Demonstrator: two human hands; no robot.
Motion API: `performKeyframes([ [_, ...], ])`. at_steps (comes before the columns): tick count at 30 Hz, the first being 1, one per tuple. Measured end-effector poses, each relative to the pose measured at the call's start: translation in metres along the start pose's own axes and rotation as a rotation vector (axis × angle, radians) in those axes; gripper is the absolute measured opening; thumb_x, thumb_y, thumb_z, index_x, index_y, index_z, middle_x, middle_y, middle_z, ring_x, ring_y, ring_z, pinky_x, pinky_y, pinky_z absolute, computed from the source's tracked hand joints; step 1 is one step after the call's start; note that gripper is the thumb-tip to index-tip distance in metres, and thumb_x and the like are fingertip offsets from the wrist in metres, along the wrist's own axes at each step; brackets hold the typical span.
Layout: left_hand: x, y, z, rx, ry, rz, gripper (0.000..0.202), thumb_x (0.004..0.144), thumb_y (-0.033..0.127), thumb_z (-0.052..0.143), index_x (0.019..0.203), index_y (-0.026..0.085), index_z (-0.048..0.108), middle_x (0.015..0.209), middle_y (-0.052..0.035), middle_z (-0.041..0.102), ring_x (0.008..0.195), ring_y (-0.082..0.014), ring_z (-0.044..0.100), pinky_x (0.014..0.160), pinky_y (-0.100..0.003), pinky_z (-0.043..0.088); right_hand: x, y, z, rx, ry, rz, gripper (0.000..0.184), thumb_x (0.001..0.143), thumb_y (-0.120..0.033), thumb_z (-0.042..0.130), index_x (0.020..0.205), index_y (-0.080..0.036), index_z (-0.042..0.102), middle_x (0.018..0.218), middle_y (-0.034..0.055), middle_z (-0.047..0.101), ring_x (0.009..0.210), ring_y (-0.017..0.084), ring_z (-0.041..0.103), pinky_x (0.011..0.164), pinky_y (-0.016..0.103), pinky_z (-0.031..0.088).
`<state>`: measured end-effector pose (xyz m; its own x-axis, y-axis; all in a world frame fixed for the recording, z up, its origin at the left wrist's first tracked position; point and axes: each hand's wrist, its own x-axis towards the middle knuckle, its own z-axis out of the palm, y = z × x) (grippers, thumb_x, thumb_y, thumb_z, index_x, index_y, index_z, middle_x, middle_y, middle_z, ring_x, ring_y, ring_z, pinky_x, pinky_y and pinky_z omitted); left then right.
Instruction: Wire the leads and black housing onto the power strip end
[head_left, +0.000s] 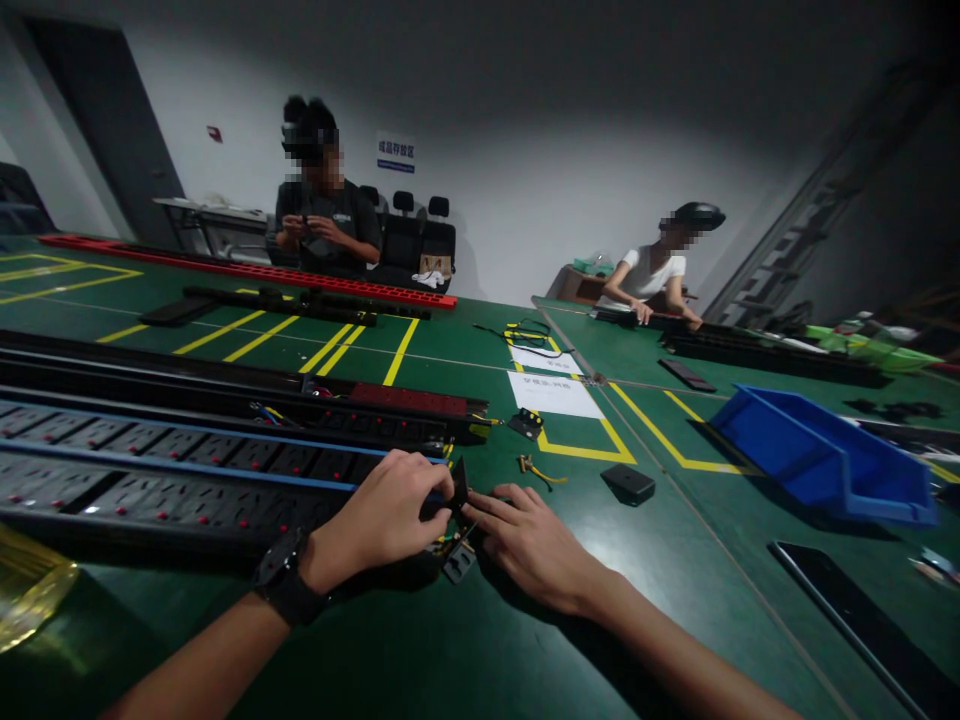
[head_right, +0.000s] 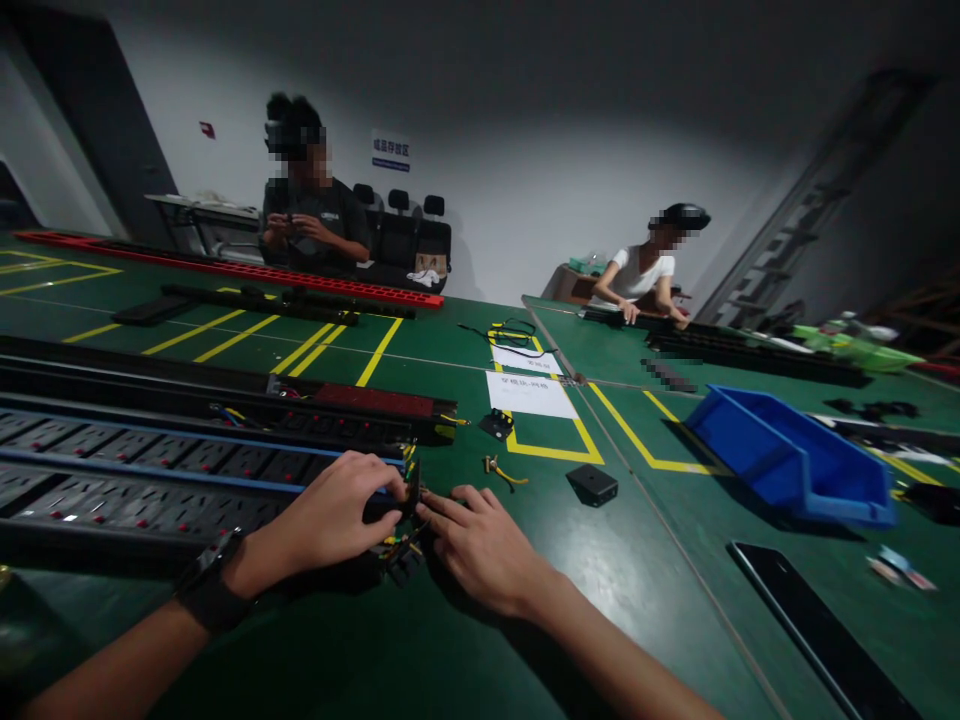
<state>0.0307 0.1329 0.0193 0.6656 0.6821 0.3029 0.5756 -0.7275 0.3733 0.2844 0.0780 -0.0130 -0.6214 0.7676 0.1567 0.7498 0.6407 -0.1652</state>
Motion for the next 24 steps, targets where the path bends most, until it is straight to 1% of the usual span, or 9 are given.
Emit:
performKeyframes([
  [5, -0.001, 0.003, -0.002, 0.004, -0.006, 0.000, 0.013, 0.087, 0.016, 0.070, 0.098, 0.022, 0.068, 0.101, -0.0027, 0.075, 0.101, -0.0261, 0.069, 0.096, -0.042, 0.047, -0.004, 0.004, 0.004, 0.090, 0.041, -0.009, 0.051, 0.105, -0.018, 0.055, 0.156, -0.020, 0.059, 0.157, 0.0095, 0.063, 0.126, 0.030, 0.058, 0.104, 0.049, 0.050],
  [8, -0.002, 0.006, -0.004, 0.020, -0.006, -0.002, 0.013, 0.088, 0.016, 0.069, 0.099, 0.022, 0.068, 0.102, -0.0036, 0.073, 0.102, -0.0261, 0.067, 0.095, -0.043, 0.046, -0.005, 0.006, 0.005, 0.124, 0.067, -0.024, 0.052, 0.104, -0.018, 0.056, 0.155, -0.022, 0.060, 0.156, 0.0087, 0.065, 0.125, 0.030, 0.059, 0.103, 0.050, 0.050],
  [14, -0.001, 0.009, -0.007, 0.078, 0.000, 0.018, 0.011, 0.088, 0.017, 0.066, 0.098, 0.022, 0.066, 0.102, -0.0047, 0.071, 0.103, -0.0275, 0.062, 0.090, -0.042, 0.045, -0.007, 0.009, 0.006, 0.196, 0.136, -0.035, 0.042, 0.105, -0.022, 0.058, 0.146, -0.023, 0.066, 0.145, 0.0096, 0.072, 0.124, 0.029, 0.062, 0.102, 0.047, 0.051],
  [16, 0.000, 0.010, -0.008, 0.103, 0.006, 0.024, 0.009, 0.088, 0.018, 0.066, 0.097, 0.021, 0.065, 0.101, -0.0050, 0.069, 0.102, -0.0276, 0.061, 0.089, -0.042, 0.044, -0.007, 0.010, 0.006, 0.224, 0.167, -0.021, 0.036, 0.106, -0.022, 0.056, 0.140, -0.023, 0.068, 0.137, 0.0096, 0.074, 0.121, 0.027, 0.063, 0.101, 0.045, 0.051],
  [19, 0.001, 0.010, -0.009, 0.136, 0.008, 0.038, 0.007, 0.089, 0.019, 0.064, 0.095, 0.021, 0.064, 0.100, -0.0049, 0.067, 0.098, -0.0270, 0.058, 0.085, -0.041, 0.042, -0.008, 0.013, 0.009, 0.237, 0.260, 0.032, 0.027, 0.108, -0.023, 0.052, 0.126, -0.020, 0.072, 0.116, 0.0102, 0.077, 0.106, 0.025, 0.066, 0.092, 0.041, 0.054],
  [22, 0.001, 0.011, -0.010, 0.157, 0.005, 0.056, 0.006, 0.090, 0.019, 0.062, 0.095, 0.021, 0.063, 0.099, -0.0053, 0.066, 0.096, -0.0266, 0.057, 0.083, -0.040, 0.041, -0.010, 0.018, 0.012, 0.216, 0.380, 0.118, 0.025, 0.107, -0.024, 0.051, 0.113, -0.019, 0.074, 0.095, 0.0087, 0.074, 0.089, 0.023, 0.067, 0.079, 0.036, 0.054],
  [24, 0.002, 0.011, -0.011, 0.163, 0.001, 0.067, 0.005, 0.090, 0.020, 0.061, 0.095, 0.021, 0.062, 0.099, -0.0055, 0.065, 0.096, -0.0268, 0.057, 0.082, -0.040, 0.041, -0.012, 0.022, 0.013, 0.191, 0.443, 0.172, 0.024, 0.106, -0.024, 0.051, 0.106, -0.020, 0.075, 0.089, 0.0069, 0.073, 0.083, 0.022, 0.067, 0.074, 0.034, 0.053],
])
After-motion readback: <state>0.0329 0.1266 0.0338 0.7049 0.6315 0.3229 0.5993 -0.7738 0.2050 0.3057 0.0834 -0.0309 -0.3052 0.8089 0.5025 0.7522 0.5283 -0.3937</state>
